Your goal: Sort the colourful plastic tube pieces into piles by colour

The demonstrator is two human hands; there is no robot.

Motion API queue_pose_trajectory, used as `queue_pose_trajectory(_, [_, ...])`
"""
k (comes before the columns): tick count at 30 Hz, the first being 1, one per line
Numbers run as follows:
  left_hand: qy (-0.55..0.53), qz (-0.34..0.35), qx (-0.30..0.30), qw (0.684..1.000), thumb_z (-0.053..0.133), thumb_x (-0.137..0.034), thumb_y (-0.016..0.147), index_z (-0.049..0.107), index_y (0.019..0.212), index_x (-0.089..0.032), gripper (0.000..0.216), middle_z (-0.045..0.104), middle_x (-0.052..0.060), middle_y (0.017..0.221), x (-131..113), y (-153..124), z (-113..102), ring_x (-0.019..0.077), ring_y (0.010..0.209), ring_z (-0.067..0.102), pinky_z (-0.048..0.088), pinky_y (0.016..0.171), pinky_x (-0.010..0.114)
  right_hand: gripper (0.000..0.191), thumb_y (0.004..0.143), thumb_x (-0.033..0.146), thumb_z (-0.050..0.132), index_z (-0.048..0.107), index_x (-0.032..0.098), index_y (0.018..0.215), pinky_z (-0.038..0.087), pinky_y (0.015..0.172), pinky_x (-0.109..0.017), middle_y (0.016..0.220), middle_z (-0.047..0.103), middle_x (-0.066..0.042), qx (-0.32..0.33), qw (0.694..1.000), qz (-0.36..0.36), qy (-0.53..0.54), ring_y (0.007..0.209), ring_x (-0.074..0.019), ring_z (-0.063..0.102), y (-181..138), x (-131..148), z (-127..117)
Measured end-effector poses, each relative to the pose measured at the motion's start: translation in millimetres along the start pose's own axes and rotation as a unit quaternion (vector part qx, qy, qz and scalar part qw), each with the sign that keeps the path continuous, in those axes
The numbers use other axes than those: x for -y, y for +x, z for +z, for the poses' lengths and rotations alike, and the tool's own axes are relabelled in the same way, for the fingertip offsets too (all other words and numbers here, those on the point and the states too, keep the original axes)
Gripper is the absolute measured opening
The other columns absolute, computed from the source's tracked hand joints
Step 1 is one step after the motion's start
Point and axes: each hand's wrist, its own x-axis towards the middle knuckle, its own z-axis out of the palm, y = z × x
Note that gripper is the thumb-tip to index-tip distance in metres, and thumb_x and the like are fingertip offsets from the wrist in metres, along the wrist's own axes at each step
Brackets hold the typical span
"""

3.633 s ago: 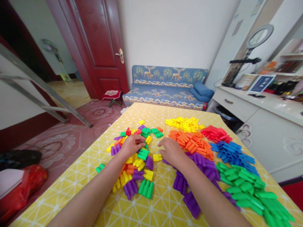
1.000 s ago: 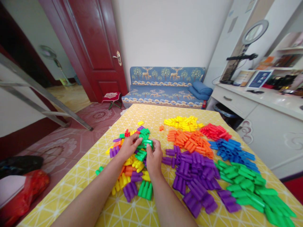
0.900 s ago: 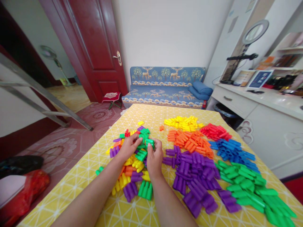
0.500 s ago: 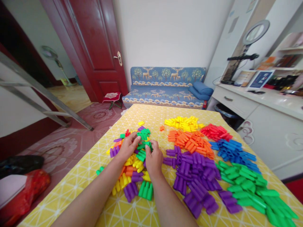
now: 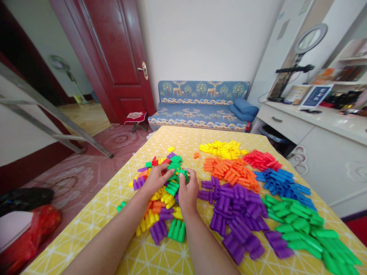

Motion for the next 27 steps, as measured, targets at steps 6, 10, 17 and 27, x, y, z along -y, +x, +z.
queue_pose_trajectory(6, [-0.04, 0.027, 0.011, 0.999, 0.054, -0.041, 0.084, 0.05, 0.065, -0.017, 0.031, 0.049, -0.003, 0.06, 1.3, -0.9, 0.1, 0.0117, 0.059, 0.046, 0.034, 0.057, 0.024, 0.025, 0.088, 0.04, 0.05, 0.056, 0.019, 0.101, 0.046, 0.075, -0.032, 0.091, 0.065, -0.005, 0.0, 1.0, -0.004, -0.023, 0.084, -0.0202, 0.061, 0.1, 2.4, -0.4])
queue_pose_trajectory(10, [-0.048, 0.017, 0.002, 0.999, 0.055, -0.041, 0.083, 0.047, 0.063, -0.017, 0.032, 0.046, -0.003, 0.058, 0.3, -1.2, -0.2, 0.0113, 0.058, 0.044, 0.033, 0.055, 0.024, 0.025, 0.088, 0.04, 0.05, 0.056, 0.019, 0.1, 0.046, 0.075, -0.032, 0.091, 0.065, -0.005, 0.006, 1.0, -0.001, -0.019, 0.084, -0.02, 0.061, 0.0, 2.5, 0.0])
queue_pose_trajectory(17, [-0.018, 0.016, 0.014, 1.0, 0.054, -0.039, 0.083, 0.052, 0.065, -0.017, 0.028, 0.049, -0.002, 0.059, -0.2, -1.6, -0.3, 0.0117, 0.057, 0.044, 0.032, 0.055, 0.024, 0.025, 0.087, 0.04, 0.053, 0.057, 0.02, 0.101, 0.047, 0.08, -0.033, 0.096, 0.065, -0.006, 0.007, 1.0, -0.004, 0.007, 0.089, -0.0203, 0.06, 0.4, 3.6, 0.2])
queue_pose_trajectory(27, [-0.045, 0.007, -0.013, 0.999, 0.056, -0.041, 0.081, 0.048, 0.061, -0.017, 0.032, 0.043, -0.004, 0.056, -5.0, -1.9, -2.4, 0.0108, 0.055, 0.041, 0.031, 0.053, 0.024, 0.024, 0.085, 0.039, 0.054, 0.059, 0.02, 0.099, 0.048, 0.079, -0.033, 0.095, 0.067, -0.006, 0.005, 1.0, 0.001, -0.009, 0.088, -0.0208, 0.061, 0.5, 4.9, 0.1])
